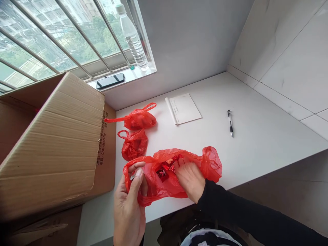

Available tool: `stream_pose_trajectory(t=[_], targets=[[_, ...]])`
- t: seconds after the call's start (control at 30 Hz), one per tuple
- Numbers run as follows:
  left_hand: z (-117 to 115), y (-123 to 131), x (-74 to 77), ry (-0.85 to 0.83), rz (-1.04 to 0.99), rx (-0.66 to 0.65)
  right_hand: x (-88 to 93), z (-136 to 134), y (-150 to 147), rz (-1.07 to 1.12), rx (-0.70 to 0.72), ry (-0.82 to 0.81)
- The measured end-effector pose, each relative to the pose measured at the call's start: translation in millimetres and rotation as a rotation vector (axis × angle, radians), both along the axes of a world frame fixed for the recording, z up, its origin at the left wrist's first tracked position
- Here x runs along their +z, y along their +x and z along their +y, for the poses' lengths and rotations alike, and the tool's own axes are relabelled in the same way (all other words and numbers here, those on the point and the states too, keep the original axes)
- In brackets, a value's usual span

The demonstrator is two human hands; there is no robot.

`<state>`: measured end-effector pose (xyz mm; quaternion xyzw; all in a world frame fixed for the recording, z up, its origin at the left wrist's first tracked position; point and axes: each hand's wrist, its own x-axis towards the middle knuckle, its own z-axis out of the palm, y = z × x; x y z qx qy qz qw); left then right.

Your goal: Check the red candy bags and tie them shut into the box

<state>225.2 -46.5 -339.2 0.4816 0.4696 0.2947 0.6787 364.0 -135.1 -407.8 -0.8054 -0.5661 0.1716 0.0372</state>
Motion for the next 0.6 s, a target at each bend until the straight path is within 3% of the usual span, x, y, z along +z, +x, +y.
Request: stream_pose_trajectory(t=[0.23, 0.43, 0.6], targets=[[0, 2, -3.2, 0.0, 0.004, -0.009, -1.0, 7, -6, 0.081, -0.009, -0.007], [-1, 1, -3.7, 0.015, 0.002, -0.002, -1.8, 1, 15, 0.054, -0.054, 0.0], [-5, 6, 2.1, -0.005, 0.003, -0.002, -15.3, 5, 25, 0.062, -0.088, 0.087]])
